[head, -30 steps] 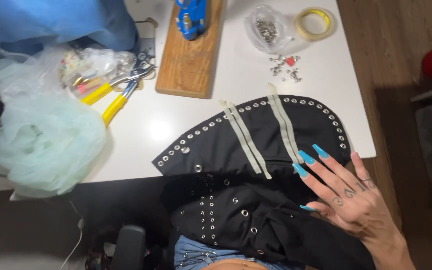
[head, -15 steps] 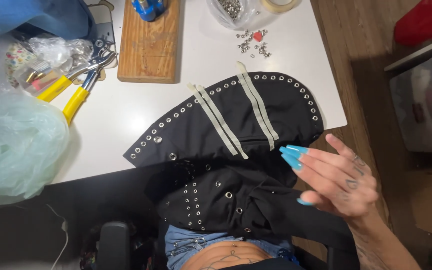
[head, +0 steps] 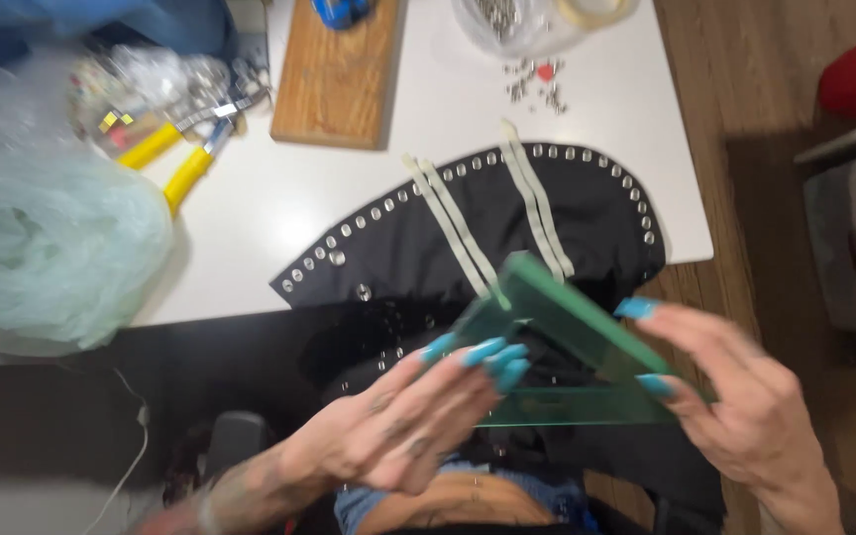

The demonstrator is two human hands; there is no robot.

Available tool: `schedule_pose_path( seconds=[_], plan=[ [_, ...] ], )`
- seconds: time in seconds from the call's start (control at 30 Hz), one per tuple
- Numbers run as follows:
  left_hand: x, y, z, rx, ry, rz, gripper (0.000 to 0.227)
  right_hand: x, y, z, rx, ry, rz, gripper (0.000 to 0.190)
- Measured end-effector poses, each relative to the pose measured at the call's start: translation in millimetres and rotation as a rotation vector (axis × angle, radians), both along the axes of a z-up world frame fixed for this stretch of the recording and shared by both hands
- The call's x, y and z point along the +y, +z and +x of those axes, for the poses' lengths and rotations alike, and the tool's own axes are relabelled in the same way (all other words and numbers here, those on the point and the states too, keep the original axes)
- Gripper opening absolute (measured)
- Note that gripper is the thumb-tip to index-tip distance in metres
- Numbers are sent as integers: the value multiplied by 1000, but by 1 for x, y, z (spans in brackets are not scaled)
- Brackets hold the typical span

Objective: Applying white adhesive strips to a black garment with grommets using a ruler for alignment

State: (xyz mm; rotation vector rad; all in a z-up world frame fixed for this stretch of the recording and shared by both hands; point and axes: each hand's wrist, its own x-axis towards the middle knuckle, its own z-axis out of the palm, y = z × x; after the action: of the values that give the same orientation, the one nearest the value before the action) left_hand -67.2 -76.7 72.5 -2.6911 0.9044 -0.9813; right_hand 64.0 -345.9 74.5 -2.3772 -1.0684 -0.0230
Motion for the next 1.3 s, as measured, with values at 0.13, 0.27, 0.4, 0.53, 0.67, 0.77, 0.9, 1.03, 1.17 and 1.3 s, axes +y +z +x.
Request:
schedule_pose_path(
  seconds=[0.13,0.27,0.4,0.53,0.67,0.77,0.9,1.03,1.17,1.3],
  plan=[
    [-15,-4,25,5,-149,-132,30,-29,-22,-5,428,-356,-433,37],
    [-5,-6,38,16,-102,-368,23,-54,-38,5,264,-580,-119,34],
    [27,-64,6,166,244,-272,45,-56,-61,49,370,-551,618,48],
    [22,-48,-2,12,587,-577,24,-42,-62,93,255,-364,539,31],
    [5,-61,-20,203,839,-694,28,-32,-97,146,239,259,668,53],
    [-2,-85,-23,556,1022,-827,48,-18,-94,146,236,292,416,76],
    [-1,-93,-10,587,1104,-754,51,22,-69,126,49,343,44,70],
    [18,-80,6,599,980,-737,44,14,-73,117,-235,319,-251,70],
    [42,-80,29,607,893,-652,42,-1,-73,105,-271,235,-271,71],
    [59,-92,50,590,888,-624,42,-24,-78,92,-335,258,-230,55]
  ],
)
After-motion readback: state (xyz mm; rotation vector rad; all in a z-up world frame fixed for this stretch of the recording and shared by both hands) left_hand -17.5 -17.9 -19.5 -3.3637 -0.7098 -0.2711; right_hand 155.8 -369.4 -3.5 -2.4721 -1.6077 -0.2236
